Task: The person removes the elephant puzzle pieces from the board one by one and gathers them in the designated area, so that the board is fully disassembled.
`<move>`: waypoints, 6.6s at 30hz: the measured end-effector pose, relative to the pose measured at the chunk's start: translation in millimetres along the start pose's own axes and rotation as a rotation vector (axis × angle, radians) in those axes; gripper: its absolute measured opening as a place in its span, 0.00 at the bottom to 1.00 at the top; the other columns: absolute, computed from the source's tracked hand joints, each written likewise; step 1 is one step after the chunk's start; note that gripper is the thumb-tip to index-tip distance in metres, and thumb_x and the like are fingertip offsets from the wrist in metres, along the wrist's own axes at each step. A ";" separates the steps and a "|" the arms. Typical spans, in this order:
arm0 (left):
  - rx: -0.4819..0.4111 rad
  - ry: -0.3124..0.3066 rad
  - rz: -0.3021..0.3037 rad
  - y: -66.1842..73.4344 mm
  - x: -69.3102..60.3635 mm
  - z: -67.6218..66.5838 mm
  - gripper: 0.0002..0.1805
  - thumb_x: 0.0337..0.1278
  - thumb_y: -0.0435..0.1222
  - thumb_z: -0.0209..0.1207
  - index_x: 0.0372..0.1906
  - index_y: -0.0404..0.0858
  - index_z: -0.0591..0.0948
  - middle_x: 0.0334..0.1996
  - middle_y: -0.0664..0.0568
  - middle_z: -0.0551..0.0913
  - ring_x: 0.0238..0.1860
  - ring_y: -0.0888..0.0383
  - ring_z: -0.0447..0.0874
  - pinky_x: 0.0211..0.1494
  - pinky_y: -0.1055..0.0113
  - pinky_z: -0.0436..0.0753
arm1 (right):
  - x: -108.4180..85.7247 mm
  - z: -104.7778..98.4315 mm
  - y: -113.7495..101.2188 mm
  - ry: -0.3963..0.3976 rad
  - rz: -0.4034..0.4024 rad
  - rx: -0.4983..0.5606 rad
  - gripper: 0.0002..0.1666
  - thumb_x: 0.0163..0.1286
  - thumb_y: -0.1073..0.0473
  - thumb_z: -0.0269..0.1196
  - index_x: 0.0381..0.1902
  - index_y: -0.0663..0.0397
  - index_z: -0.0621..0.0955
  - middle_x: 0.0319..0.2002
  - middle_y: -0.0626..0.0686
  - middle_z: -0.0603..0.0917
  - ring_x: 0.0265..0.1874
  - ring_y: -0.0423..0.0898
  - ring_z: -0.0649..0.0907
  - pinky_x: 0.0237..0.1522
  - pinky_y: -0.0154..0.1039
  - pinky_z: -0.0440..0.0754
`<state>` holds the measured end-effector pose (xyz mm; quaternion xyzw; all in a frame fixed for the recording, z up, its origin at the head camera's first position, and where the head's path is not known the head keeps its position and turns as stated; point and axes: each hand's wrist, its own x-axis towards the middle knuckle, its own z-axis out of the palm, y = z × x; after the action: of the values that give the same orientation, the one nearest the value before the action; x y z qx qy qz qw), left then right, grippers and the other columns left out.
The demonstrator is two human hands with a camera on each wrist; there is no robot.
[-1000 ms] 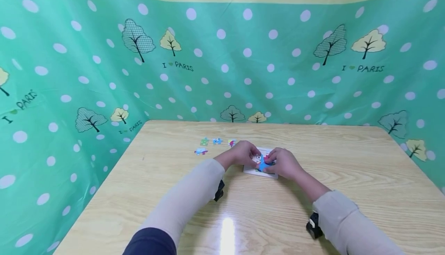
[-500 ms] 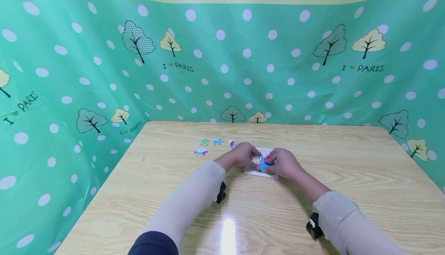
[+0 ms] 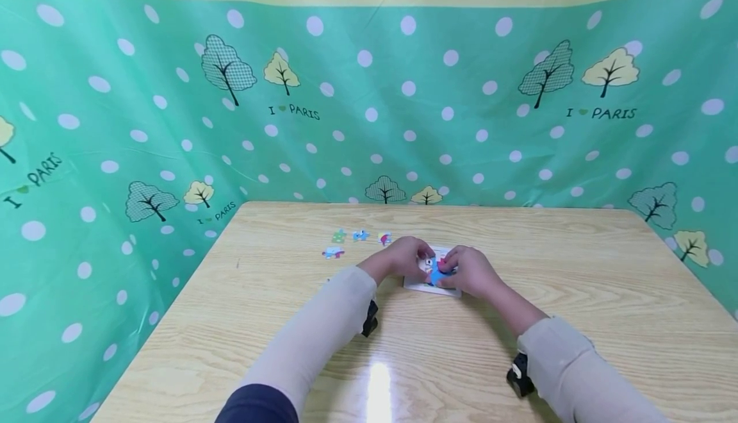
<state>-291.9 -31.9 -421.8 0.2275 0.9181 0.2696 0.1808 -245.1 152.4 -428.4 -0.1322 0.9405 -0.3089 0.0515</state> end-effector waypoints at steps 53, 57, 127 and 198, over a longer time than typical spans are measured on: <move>-0.593 0.188 0.056 -20.3 -25.8 -9.6 0.23 0.53 0.29 0.76 0.57 0.37 0.87 0.41 0.53 0.88 0.39 0.59 0.87 0.45 0.68 0.86 | 1.4 1.9 11.4 0.007 0.036 0.095 0.19 0.58 0.60 0.80 0.45 0.62 0.90 0.50 0.58 0.86 0.56 0.62 0.80 0.64 0.60 0.75; -0.624 0.180 0.079 -17.3 -29.4 -10.8 0.24 0.53 0.28 0.75 0.57 0.36 0.87 0.41 0.53 0.88 0.39 0.60 0.88 0.45 0.69 0.86 | 1.1 1.5 10.6 0.006 0.031 0.092 0.18 0.58 0.60 0.80 0.45 0.62 0.90 0.50 0.58 0.85 0.56 0.62 0.80 0.64 0.60 0.76; -0.282 0.330 -0.103 -111.4 -78.8 -57.5 0.17 0.55 0.31 0.75 0.51 0.36 0.89 0.37 0.51 0.88 0.39 0.57 0.84 0.42 0.65 0.85 | 0.4 3.4 5.9 -0.001 0.101 0.103 0.18 0.58 0.63 0.80 0.46 0.63 0.90 0.55 0.59 0.84 0.62 0.63 0.78 0.67 0.59 0.73; -0.443 0.331 0.116 -74.8 -74.2 -47.2 0.20 0.55 0.30 0.73 0.52 0.27 0.86 0.45 0.35 0.87 0.44 0.53 0.85 0.48 0.62 0.85 | -0.1 1.2 5.0 -0.010 0.114 0.131 0.18 0.58 0.63 0.80 0.45 0.64 0.90 0.55 0.59 0.84 0.62 0.62 0.77 0.68 0.58 0.73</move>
<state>-275.7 -145.8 -412.2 0.1876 0.8392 0.5071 0.0581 -245.9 155.6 -432.3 -0.0764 0.9239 -0.3657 0.0820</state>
